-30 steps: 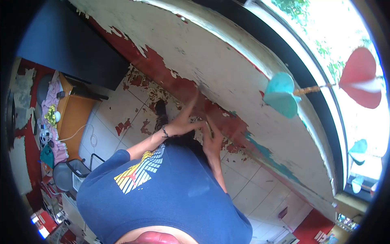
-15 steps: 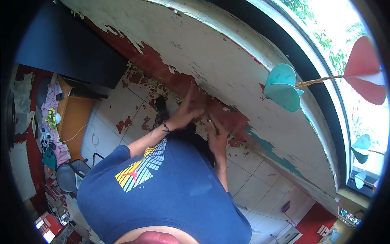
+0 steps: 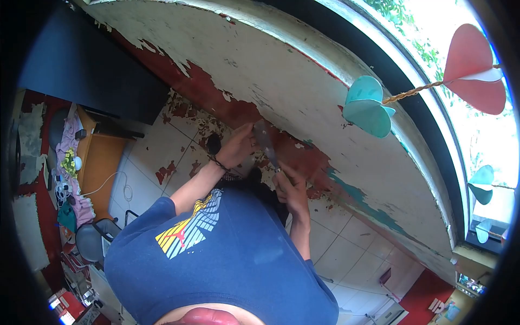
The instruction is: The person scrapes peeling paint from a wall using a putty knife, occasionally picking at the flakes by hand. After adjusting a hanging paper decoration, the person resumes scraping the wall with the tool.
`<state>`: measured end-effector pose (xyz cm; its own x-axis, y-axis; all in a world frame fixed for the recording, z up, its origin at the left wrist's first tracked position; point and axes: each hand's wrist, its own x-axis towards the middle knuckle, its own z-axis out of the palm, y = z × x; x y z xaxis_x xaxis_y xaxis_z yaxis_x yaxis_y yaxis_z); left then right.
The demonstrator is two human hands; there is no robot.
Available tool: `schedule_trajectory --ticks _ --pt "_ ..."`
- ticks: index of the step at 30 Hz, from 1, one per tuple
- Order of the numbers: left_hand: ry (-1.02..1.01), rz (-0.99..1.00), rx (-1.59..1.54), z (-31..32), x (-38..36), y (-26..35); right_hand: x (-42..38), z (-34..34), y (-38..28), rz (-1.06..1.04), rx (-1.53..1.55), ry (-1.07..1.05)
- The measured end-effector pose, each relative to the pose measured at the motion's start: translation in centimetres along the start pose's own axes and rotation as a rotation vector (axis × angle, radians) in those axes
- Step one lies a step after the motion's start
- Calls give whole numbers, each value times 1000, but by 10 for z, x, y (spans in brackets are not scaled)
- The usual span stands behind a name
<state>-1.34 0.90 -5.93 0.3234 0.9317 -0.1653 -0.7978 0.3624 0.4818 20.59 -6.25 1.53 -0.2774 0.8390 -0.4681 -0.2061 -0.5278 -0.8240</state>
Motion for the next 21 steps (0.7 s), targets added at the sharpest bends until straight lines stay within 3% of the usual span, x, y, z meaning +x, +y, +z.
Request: schedule_trajectory --ticks 3,7,9,10,12,13,15,16,18,21 --pt "151 93 -264 -54 19 -19 -11 -3 2 45 77 -49" --pt "154 171 -144 -46 13 8 -16 -7 2 42 191 -81" --pt "36 163 358 9 -1 30 -12 -4 -1 52 210 -40" --pt "33 149 359 6 -2 30 -11 -3 -1 89 182 -34" --pt "44 -30 804 -2 1 35 -11 -1 -3 123 164 -19" --pt "36 -41 807 -8 4 32 -13 0 -7 121 149 -10" --pt "177 171 389 -20 12 24 -20 -5 -6 116 146 11" --pt "172 158 393 -26 15 24 -24 -12 -4 61 91 15" --pt "474 309 426 -39 19 29 -25 -15 -1 4 42 25" --pt "446 209 596 -63 10 27 -9 -15 4 -74 -166 182"
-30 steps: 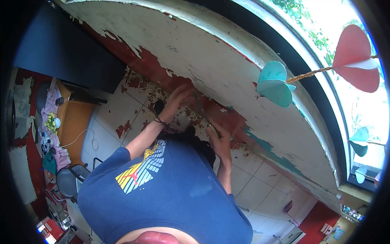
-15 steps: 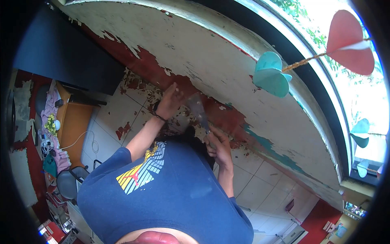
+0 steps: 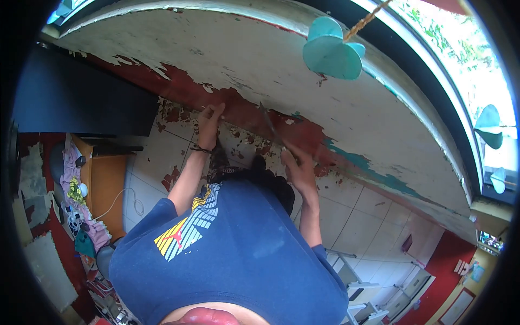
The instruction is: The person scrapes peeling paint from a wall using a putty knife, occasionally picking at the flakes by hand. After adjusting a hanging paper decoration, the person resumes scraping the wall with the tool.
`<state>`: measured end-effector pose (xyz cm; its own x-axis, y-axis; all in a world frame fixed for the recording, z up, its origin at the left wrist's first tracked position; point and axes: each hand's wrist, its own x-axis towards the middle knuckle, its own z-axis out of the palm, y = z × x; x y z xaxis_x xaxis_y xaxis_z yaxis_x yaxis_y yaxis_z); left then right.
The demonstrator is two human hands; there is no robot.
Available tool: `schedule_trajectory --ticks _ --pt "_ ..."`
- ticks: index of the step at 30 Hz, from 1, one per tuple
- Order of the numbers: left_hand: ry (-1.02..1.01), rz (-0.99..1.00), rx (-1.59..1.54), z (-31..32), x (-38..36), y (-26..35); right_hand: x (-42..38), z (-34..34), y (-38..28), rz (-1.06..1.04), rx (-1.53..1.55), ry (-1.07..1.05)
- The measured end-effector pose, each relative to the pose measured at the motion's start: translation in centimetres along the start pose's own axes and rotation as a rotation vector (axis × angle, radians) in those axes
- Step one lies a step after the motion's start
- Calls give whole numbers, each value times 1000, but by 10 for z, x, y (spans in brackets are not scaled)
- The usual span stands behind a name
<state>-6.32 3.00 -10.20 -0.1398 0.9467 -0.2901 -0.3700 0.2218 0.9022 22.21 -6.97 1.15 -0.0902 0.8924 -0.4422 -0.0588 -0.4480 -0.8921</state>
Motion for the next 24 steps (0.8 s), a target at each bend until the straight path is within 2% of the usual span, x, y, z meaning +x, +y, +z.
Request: schedule_trajectory --ticks 1,5,6,8,12,14,15,17,18,20,24 --pt "-5 -8 6 9 -10 6 12 3 9 -36 -13 30" --pt "-294 155 208 53 -51 5 24 27 15 -128 -86 64" --pt "-287 158 209 62 -62 1 27 32 17 -129 -87 56" --pt "-396 193 198 75 -78 -3 32 39 22 -241 -165 111" --pt "-416 175 206 66 -76 4 34 52 15 -171 -163 60" --pt "-457 349 367 67 -75 22 36 51 29 -316 -274 125" --pt "-443 357 368 67 -74 22 35 54 26 -322 -277 111" --pt "-479 317 269 72 -71 16 34 60 20 -193 -146 125" --pt "-470 319 263 71 -71 17 37 63 28 -193 -155 117" --pt "-499 291 257 72 -73 16 42 64 51 -361 -193 157" --pt "-573 175 235 70 -75 19 30 66 36 -292 -185 139"
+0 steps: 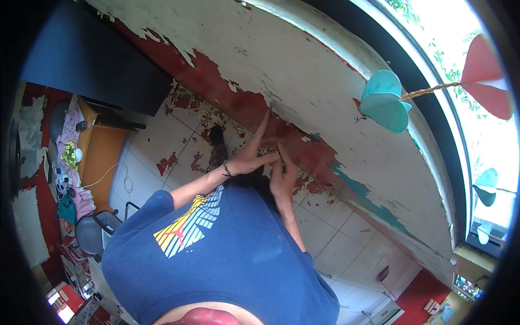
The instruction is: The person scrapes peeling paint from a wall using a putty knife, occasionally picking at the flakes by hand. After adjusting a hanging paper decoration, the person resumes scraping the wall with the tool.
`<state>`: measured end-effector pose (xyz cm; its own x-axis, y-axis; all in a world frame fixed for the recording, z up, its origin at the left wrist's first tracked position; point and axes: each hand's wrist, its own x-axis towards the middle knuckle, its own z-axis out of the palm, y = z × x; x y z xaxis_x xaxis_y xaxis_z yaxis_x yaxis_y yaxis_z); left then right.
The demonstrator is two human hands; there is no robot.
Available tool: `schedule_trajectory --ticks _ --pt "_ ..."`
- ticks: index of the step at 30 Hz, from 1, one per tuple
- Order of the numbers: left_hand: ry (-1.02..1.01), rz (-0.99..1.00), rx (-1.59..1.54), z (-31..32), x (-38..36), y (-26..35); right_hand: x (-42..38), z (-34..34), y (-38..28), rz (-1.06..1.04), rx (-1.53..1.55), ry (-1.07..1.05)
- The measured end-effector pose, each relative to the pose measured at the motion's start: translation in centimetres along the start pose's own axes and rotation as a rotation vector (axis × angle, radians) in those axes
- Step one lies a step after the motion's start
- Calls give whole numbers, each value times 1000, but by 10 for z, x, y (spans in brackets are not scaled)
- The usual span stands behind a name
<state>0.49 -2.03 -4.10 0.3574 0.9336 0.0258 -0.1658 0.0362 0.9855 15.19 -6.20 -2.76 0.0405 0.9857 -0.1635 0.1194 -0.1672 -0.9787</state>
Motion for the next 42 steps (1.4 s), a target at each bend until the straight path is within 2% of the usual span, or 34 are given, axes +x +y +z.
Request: schedule_trajectory --ticks 3,5,9,11,15,18,20,21,23,24,26,27,29,30,32,36,38,42 --pt "65 39 29 6 3 2 2 2 -4 74 -23 -20" --pt "100 53 34 10 5 0 2 0 8 -45 -41 7" --pt "54 -23 223 11 6 4 8 -10 -6 -51 42 -9" --pt "128 64 22 9 10 2 13 -6 -18 32 -21 -55" --pt "118 106 144 11 12 -3 9 -10 -13 -54 -91 -17" --pt "84 35 179 10 9 0 9 -5 3 -72 -60 12" --pt "118 9 -53 8 9 5 11 -1 20 -104 -185 18" --pt "122 6 -58 10 7 4 6 -5 16 -100 -189 14" --pt "76 81 183 8 7 5 0 -7 -5 15 -34 8" --pt "81 84 189 7 10 3 4 -5 -16 10 -30 3" --pt "146 137 48 7 11 -2 7 0 -29 184 -109 -26" --pt "137 132 44 5 10 1 6 3 -19 191 -108 -17" --pt "86 -55 -58 2 7 8 5 5 6 -67 -140 4" --pt "87 -56 -57 3 5 5 2 3 3 -66 -139 3" --pt "45 49 161 1 6 -1 -1 0 -8 -4 47 36" --pt "86 73 132 -2 7 -2 0 3 -5 101 -30 5" --pt "11 21 -8 -4 6 19 -2 3 -11 23 -51 32" --pt "19 102 125 -8 8 6 3 2 -4 11 67 -2"
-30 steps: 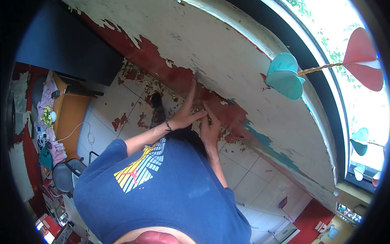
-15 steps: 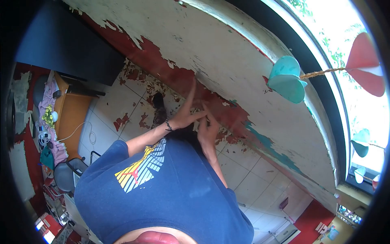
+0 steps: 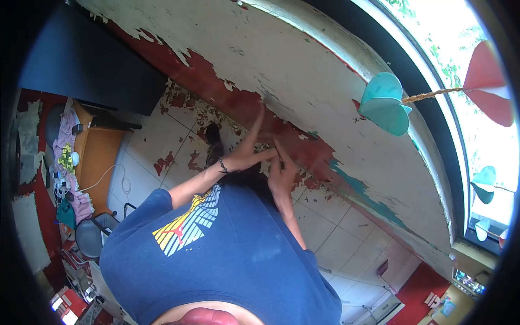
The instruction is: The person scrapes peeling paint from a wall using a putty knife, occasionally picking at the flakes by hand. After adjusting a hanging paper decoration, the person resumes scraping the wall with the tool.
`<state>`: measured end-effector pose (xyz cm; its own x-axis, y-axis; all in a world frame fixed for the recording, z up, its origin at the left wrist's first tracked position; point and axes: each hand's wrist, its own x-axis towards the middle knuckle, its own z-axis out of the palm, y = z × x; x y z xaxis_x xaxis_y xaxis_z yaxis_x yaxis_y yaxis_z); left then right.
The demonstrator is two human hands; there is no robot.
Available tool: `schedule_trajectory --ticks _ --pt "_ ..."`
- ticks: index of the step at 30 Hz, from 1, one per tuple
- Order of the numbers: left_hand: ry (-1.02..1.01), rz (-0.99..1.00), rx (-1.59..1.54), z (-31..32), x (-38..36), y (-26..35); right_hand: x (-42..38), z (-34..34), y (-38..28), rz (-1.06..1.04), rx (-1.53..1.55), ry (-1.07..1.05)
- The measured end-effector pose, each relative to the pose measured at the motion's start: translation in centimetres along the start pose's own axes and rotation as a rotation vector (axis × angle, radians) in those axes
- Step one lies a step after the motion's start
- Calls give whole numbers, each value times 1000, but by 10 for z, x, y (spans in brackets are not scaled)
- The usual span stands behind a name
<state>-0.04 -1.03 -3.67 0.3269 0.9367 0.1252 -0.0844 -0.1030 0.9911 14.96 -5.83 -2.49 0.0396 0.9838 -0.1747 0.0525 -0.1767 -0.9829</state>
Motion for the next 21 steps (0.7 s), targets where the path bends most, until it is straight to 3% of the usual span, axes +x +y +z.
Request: schedule_trajectory --ticks 3,9,11,12,14,18,21 --pt "39 -32 -45 4 -1 -2 1 -5 8 -82 -156 16" --pt "56 4 72 0 3 -2 13 -7 -5 105 -127 -45" --pt "37 -2 63 -2 2 1 16 -10 19 -270 -238 22" --pt "43 -5 61 1 -1 1 10 -14 9 -267 -239 16" --pt "-38 -24 57 1 1 1 2 -18 -20 31 -112 -19" --pt "66 8 1 0 6 -1 15 -7 -16 82 -183 -25" --pt "-1 -107 -134 2 0 9 7 -12 1 -89 -240 12"
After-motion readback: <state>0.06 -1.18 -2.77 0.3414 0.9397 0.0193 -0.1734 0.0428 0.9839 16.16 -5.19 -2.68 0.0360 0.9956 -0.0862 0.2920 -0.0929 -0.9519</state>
